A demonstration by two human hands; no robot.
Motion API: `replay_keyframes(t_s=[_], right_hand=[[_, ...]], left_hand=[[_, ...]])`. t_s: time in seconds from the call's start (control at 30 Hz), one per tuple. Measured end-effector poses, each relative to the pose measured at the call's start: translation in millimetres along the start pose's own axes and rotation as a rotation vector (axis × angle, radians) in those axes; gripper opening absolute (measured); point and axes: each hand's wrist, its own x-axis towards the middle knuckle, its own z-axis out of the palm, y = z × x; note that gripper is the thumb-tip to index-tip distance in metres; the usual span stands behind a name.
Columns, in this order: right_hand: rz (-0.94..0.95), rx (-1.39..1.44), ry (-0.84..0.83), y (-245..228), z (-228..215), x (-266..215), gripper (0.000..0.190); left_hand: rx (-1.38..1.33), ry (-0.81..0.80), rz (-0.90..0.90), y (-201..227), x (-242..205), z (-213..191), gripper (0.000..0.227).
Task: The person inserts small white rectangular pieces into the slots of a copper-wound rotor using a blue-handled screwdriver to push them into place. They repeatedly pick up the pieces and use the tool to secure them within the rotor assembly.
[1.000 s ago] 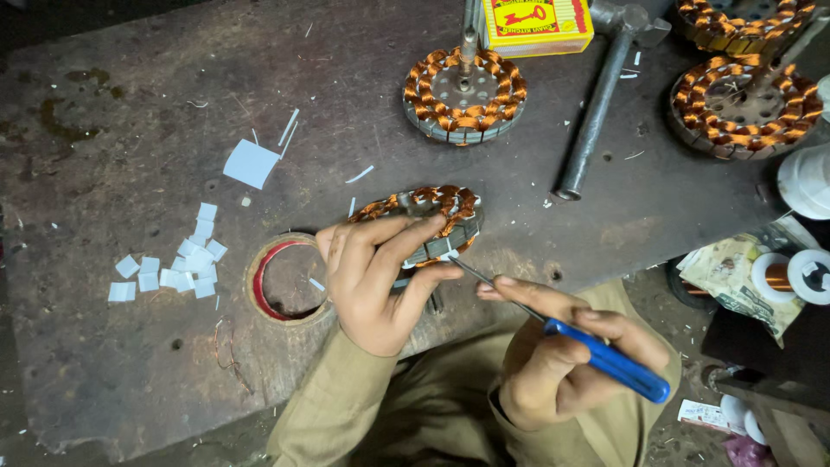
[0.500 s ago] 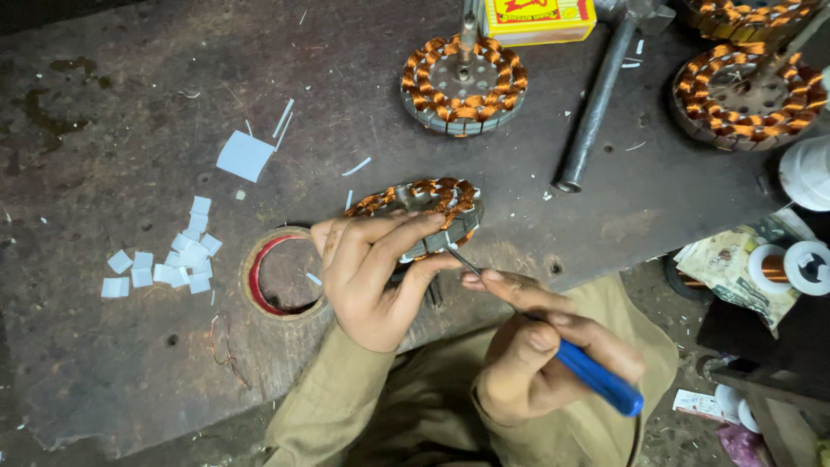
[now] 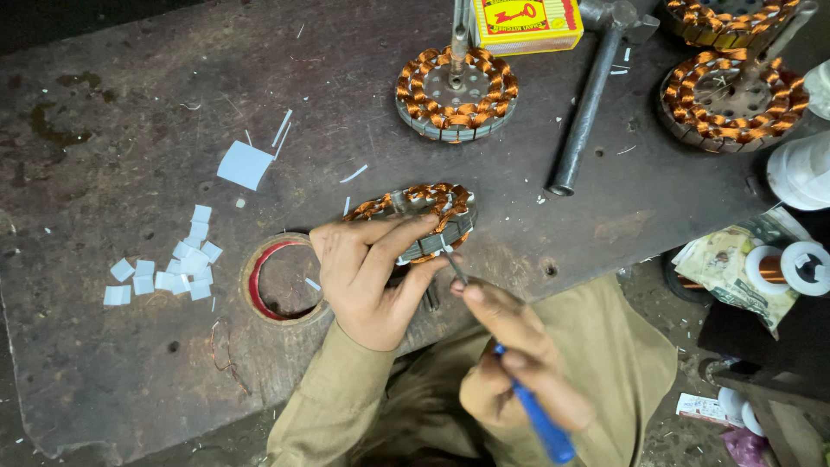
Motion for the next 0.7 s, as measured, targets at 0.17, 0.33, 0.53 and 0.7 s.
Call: replay_keyframes(t_s=[0.17,0.33,0.53,0.7], right_hand=[[-0.039,-0.046,-0.139,-1.3,-13.4,3.2,0.025],[0.177,-0.054,-0.160,-0.2,-31.7,18.4,0.031],[0.395,-0.024,-0.323,30.1,-32.7,54.2,0.043],[0.461,0.099,-0.436,40.3,-22.2,59.8,0.062]], left_hand=[[0.006,-0.007,0.018,-0.5,0.3,0.5,0.046],[0.046,0.064,0.055,0.0,0.6,6.0,0.047],[0.078,0.121,0.080,3.0,1.0,10.3,0.046],[0.094,0.158,0.086,4.0,0.0,12.8,0.046]])
